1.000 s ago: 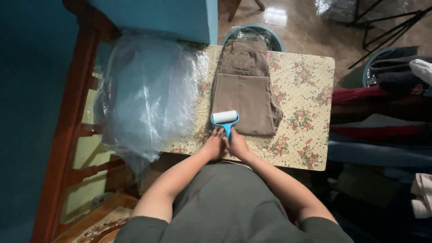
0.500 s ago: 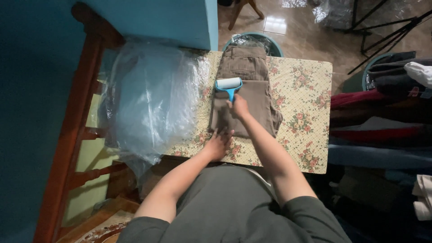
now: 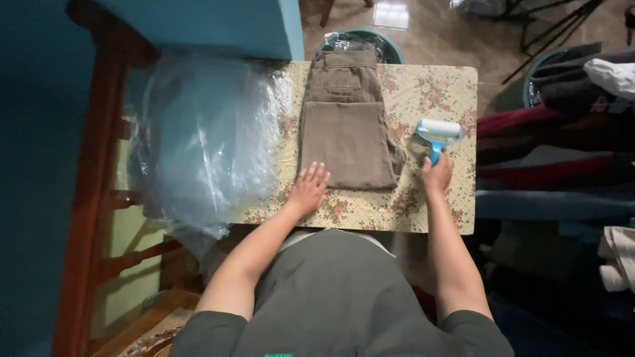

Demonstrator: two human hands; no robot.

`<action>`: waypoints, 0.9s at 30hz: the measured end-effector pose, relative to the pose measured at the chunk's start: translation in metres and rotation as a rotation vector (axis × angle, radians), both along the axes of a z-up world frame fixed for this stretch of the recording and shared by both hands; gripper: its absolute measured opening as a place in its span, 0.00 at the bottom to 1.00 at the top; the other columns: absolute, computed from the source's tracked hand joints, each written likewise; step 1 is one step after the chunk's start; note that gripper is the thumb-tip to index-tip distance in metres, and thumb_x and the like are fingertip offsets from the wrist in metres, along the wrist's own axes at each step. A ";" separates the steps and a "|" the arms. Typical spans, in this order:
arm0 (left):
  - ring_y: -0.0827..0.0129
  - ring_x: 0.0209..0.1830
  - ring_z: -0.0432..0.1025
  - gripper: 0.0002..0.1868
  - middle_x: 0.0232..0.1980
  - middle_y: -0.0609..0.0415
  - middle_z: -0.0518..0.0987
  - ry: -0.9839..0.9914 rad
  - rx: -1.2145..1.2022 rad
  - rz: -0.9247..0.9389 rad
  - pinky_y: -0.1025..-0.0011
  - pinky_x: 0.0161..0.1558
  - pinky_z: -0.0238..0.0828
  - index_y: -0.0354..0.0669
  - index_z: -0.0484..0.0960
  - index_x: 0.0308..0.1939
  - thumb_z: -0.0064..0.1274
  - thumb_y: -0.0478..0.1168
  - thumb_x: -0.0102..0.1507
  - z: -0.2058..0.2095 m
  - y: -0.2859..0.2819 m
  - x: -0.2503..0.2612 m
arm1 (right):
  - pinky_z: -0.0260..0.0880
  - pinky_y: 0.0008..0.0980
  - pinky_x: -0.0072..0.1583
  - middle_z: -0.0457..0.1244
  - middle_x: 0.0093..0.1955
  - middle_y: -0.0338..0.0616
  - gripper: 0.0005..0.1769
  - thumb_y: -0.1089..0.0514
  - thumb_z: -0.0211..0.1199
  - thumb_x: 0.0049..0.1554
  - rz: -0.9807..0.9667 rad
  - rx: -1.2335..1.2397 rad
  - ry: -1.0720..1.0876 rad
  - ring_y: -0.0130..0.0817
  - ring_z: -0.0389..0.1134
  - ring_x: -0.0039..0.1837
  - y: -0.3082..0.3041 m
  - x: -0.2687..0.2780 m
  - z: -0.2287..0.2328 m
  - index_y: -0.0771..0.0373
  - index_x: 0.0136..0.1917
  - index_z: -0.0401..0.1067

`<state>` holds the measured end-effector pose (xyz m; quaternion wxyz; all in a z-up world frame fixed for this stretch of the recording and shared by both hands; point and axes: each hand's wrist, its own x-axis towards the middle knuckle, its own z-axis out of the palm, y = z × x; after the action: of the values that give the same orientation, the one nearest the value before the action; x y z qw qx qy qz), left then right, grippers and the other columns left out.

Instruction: Lint rolling, folding, and placing a pair of pants into a plastic shipping bag for fulfillment.

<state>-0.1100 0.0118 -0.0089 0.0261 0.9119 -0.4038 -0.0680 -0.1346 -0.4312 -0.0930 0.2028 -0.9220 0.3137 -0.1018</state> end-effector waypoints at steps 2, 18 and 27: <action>0.40 0.80 0.51 0.40 0.80 0.38 0.58 0.017 0.003 0.018 0.43 0.74 0.48 0.47 0.67 0.75 0.57 0.55 0.62 0.007 0.001 0.003 | 0.72 0.51 0.58 0.63 0.53 0.52 0.22 0.48 0.69 0.61 -0.051 0.002 0.039 0.55 0.69 0.58 -0.010 -0.019 -0.009 0.61 0.64 0.72; 0.39 0.84 0.42 0.48 0.84 0.38 0.47 0.102 0.035 0.041 0.34 0.76 0.40 0.55 0.54 0.81 0.55 0.60 0.62 0.000 -0.026 0.010 | 0.36 0.65 0.79 0.46 0.83 0.63 0.55 0.20 0.52 0.56 0.725 -0.190 0.290 0.60 0.40 0.85 0.180 -0.013 0.094 0.56 0.83 0.51; 0.42 0.81 0.51 0.38 0.81 0.34 0.55 -0.014 0.024 0.080 0.38 0.68 0.60 0.38 0.63 0.76 0.49 0.40 0.61 -0.048 0.002 0.025 | 0.42 0.61 0.79 0.40 0.84 0.68 0.62 0.38 0.71 0.47 0.818 -0.176 0.336 0.60 0.38 0.86 0.141 -0.017 0.087 0.58 0.85 0.45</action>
<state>-0.0855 0.0143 -0.0573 0.0152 0.9281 -0.3661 -0.0653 -0.1514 -0.2904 -0.0059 0.0934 -0.9877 -0.0576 0.1118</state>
